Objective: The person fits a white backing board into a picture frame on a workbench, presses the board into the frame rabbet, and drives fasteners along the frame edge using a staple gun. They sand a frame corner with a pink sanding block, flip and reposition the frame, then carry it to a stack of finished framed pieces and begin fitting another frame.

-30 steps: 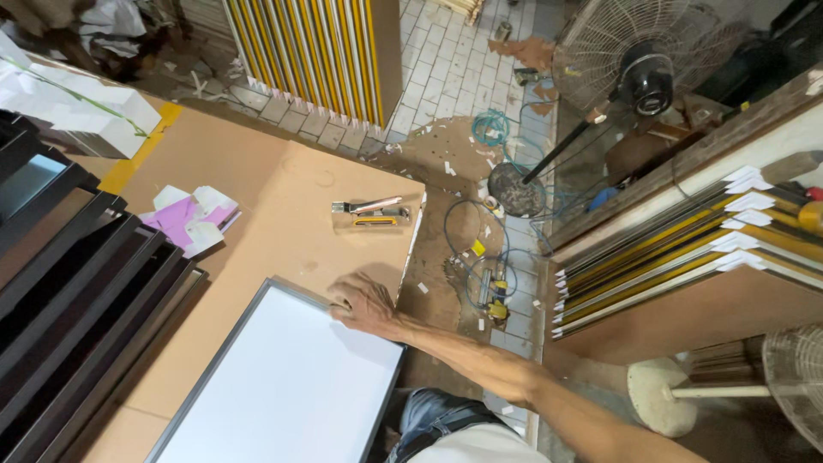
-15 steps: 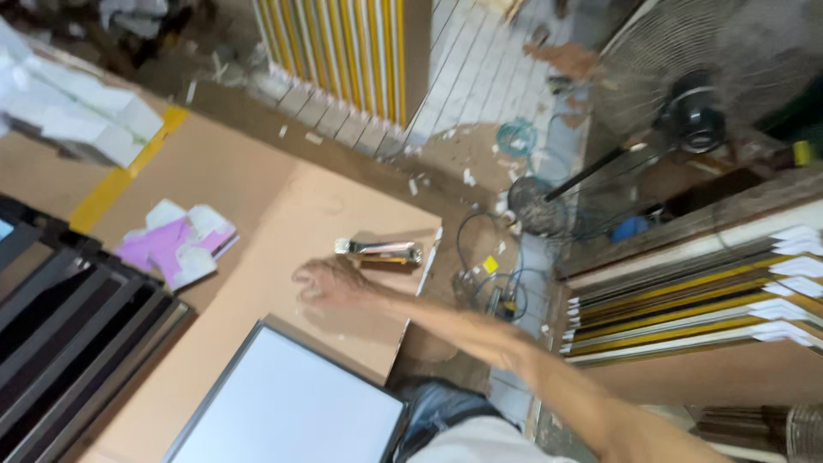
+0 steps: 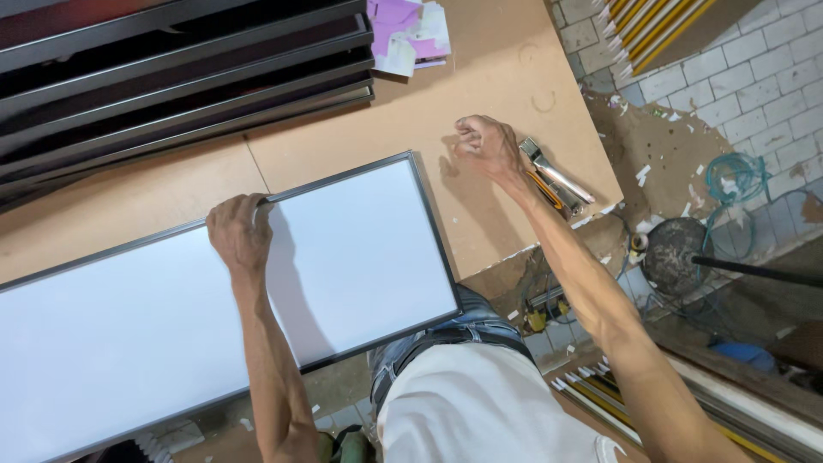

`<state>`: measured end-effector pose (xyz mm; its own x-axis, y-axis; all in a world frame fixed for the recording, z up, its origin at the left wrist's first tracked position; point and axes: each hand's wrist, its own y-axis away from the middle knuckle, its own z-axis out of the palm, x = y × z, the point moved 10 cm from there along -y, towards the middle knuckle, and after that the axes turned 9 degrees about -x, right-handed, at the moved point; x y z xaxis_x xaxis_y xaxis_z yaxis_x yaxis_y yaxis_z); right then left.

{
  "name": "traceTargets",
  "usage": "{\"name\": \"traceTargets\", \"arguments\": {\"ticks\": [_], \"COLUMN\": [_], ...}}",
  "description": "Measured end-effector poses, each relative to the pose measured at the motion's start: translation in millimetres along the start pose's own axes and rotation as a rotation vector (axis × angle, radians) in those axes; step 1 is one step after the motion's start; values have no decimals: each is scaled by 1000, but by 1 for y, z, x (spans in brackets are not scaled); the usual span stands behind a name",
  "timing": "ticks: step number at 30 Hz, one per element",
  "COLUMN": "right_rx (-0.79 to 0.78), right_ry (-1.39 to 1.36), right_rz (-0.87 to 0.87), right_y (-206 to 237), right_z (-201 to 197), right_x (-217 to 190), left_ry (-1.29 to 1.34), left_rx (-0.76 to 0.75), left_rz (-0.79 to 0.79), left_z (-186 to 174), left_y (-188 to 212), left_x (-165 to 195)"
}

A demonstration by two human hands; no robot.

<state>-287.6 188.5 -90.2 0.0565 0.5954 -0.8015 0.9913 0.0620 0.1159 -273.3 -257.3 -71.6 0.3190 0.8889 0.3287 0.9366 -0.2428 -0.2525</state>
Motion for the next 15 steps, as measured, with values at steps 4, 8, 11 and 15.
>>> {"name": "traceTargets", "arguments": {"ticks": [4, 8, 11, 15], "right_rx": [28, 128, 124, 158], "right_ry": [164, 472, 483, 674], "right_rz": [-6, -188, -248, -410], "right_y": [-40, -85, -112, -125], "right_z": [-4, -8, -1, 11], "right_x": [-23, -79, -105, -133], "left_ry": [3, 26, 12, 4], "left_rx": [29, 72, 93, 96], "left_rz": [22, 20, -7, -28], "left_z": [-26, -22, -18, -22], "left_y": [-9, -8, -6, -7], "left_x": [17, 15, 8, 2]}}
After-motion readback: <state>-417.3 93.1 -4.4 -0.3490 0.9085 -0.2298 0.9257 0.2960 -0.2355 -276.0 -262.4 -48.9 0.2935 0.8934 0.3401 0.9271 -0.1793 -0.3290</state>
